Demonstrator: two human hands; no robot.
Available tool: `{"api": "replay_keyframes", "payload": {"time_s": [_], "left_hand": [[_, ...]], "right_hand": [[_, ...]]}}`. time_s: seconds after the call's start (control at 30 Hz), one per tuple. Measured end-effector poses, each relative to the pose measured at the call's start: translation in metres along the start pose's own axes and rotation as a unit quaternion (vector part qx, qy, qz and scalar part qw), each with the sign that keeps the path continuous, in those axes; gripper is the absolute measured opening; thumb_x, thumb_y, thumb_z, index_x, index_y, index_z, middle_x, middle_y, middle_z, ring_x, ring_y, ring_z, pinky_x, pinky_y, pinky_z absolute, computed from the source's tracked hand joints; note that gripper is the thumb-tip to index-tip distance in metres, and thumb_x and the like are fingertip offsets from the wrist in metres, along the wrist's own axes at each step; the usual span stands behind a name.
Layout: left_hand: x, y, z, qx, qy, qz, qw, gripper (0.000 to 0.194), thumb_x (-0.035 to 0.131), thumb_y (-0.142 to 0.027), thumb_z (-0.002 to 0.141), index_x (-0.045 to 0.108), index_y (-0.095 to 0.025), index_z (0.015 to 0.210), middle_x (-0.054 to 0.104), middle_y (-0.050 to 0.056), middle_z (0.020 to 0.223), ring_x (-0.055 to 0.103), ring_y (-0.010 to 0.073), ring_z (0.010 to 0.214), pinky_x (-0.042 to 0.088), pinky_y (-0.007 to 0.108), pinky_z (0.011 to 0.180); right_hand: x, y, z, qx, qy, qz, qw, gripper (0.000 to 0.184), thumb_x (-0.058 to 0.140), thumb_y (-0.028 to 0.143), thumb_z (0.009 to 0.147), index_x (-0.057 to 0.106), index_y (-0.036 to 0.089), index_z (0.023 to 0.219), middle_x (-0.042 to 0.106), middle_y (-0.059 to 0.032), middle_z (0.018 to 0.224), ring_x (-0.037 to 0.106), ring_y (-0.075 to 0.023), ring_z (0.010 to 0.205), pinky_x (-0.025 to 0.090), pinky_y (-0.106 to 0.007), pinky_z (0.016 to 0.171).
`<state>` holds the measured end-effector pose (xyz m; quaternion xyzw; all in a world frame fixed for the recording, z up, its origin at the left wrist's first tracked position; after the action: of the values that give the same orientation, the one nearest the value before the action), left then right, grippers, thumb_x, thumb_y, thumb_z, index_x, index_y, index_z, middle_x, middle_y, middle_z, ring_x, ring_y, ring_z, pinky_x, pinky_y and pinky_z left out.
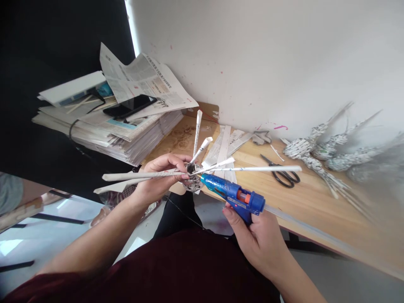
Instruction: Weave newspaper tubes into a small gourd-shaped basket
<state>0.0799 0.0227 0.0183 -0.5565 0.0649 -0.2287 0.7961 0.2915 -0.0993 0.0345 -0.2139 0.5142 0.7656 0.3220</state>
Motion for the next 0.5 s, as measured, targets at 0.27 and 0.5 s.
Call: {"api": "replay_keyframes", "payload": {"time_s": [0.27, 0.5], "left_hand": [[-0.011, 0.005, 0.005, -0.008, -0.045, -0.028, 0.999, 0.025, 0.088, -0.026, 0.076, 0.067, -0.013, 0.081, 0.076, 0.011, 0.107, 0.076, 0.018, 0.078, 0.067, 0.028, 0.063], [-0.041, -0.05, 0.013, 0.097, -0.123, -0.019, 0.987, 0.024, 0.087, -0.024, 0.078, 0.065, -0.017, 0.084, 0.072, 0.008, 0.111, 0.075, 0.024, 0.103, 0.067, 0.024, 0.063]], "right_hand": [[-0.001, -0.013, 0.003, 0.028, -0.028, 0.019, 0.999, 0.025, 0.065, 0.044, 0.094, 0.073, 0.022, 0.085, 0.073, -0.0069, 0.08, 0.069, -0.0246, 0.074, 0.058, -0.036, 0.069], [0.036, -0.045, 0.043, 0.207, -0.023, 0.385, 0.899, 0.034, 0.072, 0.053, 0.089, 0.056, 0.023, 0.091, 0.059, 0.0025, 0.074, 0.048, -0.009, 0.05, 0.036, -0.023, 0.044]]}}
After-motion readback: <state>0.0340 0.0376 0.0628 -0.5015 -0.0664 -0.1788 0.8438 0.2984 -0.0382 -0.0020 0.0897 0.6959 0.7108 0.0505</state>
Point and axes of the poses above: each hand's wrist, its own z-axis towards the middle knuckle, its own x-axis out of the palm, y = z × x, the point moved 6 cm from there along z, towards the middle knuckle
